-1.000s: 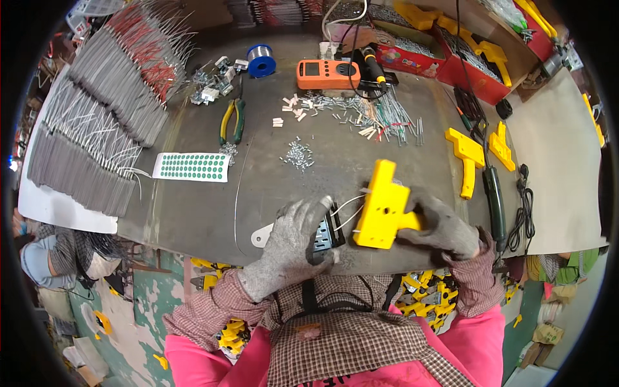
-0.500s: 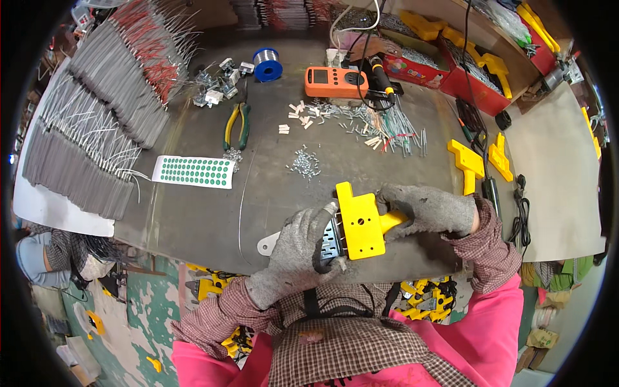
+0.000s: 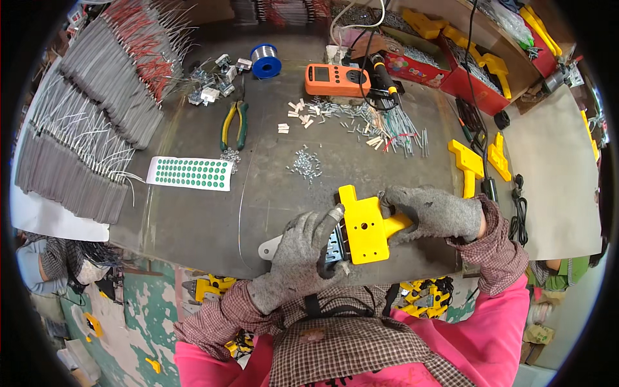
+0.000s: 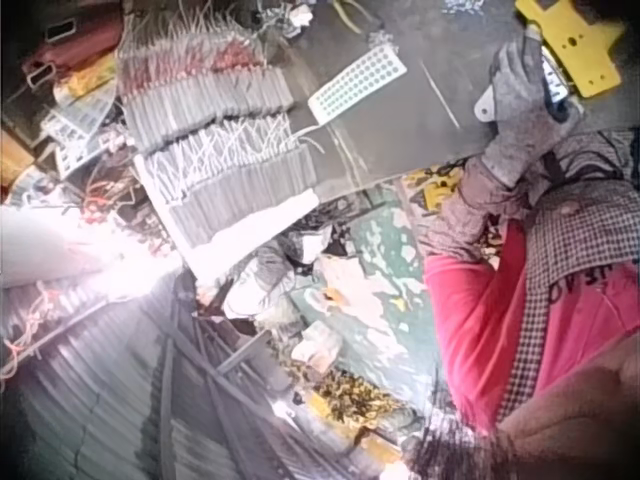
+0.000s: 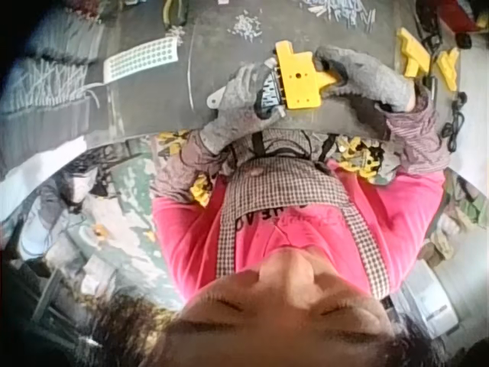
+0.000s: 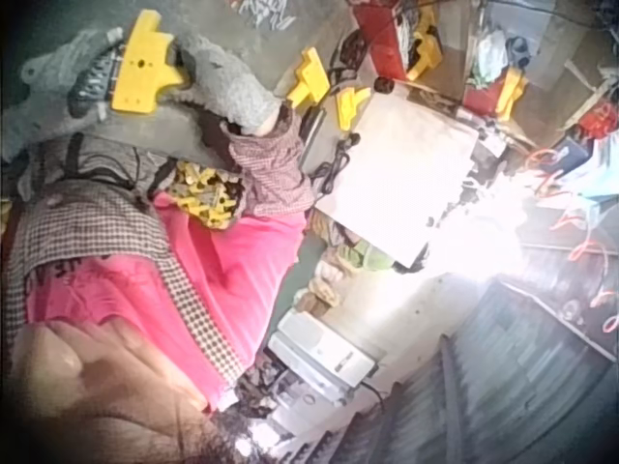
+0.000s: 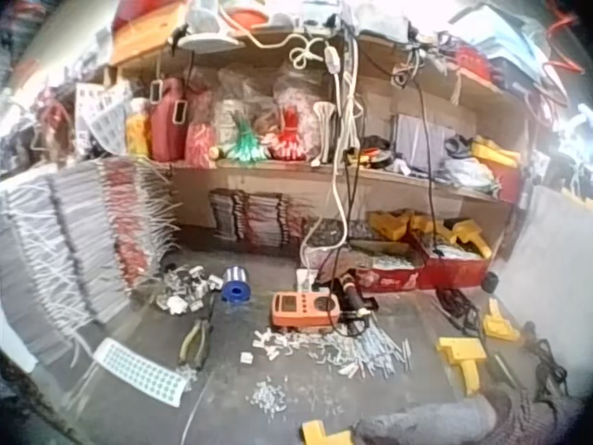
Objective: The person assembles handheld electronic tools by joining yellow tool housings with internal metal mounting plates, wiring harnesses, and electrical components. The assembly involves using a soldering iron, multimeter, and pliers.
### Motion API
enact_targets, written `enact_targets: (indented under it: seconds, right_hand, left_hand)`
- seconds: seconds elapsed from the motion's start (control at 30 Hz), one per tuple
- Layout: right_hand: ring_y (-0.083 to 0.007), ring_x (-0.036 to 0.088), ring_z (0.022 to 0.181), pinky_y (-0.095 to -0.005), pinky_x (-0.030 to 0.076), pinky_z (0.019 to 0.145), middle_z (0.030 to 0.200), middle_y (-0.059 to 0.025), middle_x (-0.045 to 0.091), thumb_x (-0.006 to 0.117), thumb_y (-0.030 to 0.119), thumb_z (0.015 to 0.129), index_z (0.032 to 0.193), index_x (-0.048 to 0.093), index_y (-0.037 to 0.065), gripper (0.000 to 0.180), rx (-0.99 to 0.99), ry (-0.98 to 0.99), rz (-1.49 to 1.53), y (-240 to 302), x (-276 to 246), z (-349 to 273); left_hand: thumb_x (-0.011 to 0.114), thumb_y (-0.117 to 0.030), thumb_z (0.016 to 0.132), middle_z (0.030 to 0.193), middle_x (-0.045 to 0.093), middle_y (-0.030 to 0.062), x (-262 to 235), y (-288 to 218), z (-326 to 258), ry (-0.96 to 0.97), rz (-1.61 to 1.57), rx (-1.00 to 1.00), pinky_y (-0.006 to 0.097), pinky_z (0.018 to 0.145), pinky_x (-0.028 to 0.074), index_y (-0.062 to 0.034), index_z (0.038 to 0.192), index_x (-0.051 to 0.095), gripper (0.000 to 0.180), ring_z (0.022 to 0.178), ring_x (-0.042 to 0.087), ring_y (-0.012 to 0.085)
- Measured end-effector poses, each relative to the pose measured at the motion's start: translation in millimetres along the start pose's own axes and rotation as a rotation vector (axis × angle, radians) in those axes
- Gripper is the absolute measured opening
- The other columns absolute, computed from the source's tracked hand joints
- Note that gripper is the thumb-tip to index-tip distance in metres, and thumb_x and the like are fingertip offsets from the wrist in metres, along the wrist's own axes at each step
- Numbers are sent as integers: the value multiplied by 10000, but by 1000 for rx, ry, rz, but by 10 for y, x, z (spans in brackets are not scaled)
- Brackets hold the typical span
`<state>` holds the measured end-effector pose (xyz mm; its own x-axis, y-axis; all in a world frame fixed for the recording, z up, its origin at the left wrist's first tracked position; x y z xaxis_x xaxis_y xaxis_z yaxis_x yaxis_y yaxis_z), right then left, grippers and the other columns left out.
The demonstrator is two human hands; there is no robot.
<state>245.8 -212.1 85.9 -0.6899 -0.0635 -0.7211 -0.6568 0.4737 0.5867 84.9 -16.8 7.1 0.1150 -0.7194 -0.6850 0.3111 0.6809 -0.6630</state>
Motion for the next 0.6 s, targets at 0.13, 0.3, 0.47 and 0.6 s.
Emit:
enact_targets:
  seconds: [0.13,0.3,0.47,0.6]
  right_hand:
    - [-346,636,873,-430,495,748,952,-158,618,807,375,811,1147,523,71,535,29,54,58,-10,-39,-23]
    - [-333,631,858,-417,491,749,955,-155,606,806,352,815,1146,520,70,521,19,40,14,81,-47,-5]
    - [-304,605,845,-401,486,759,947,-149,605,808,341,808,1135,529,48,521,-28,89,61,-16,-22,108]
    - [-271,585,859,-379,479,773,977,-147,598,814,352,797,1126,542,38,530,-52,58,197,-166,145,176]
  left_hand:
    - [816,-384,736,1301,495,281,-25,-17,23,-9,70,26,539,992,445,21,1459,378,937,1186,527,449]
    - [809,-386,748,1321,483,277,3,8,12,14,32,19,560,1038,417,16,1463,370,930,1234,496,464]
    - [780,-356,737,1310,467,255,-11,5,1,20,17,39,558,1050,384,6,1499,305,968,1218,468,447]
    - [776,-327,726,1281,469,262,-47,-10,15,22,-13,22,555,1038,393,11,1497,303,966,1206,468,453]
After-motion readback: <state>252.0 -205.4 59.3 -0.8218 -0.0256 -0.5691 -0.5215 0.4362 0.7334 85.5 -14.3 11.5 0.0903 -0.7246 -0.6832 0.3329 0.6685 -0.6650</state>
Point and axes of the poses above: each hand's wrist, its own z-axis towards the middle knuckle, its own x-axis out of the palm, y = z × x, the point moved 3 cm from there along z, towards the middle knuckle
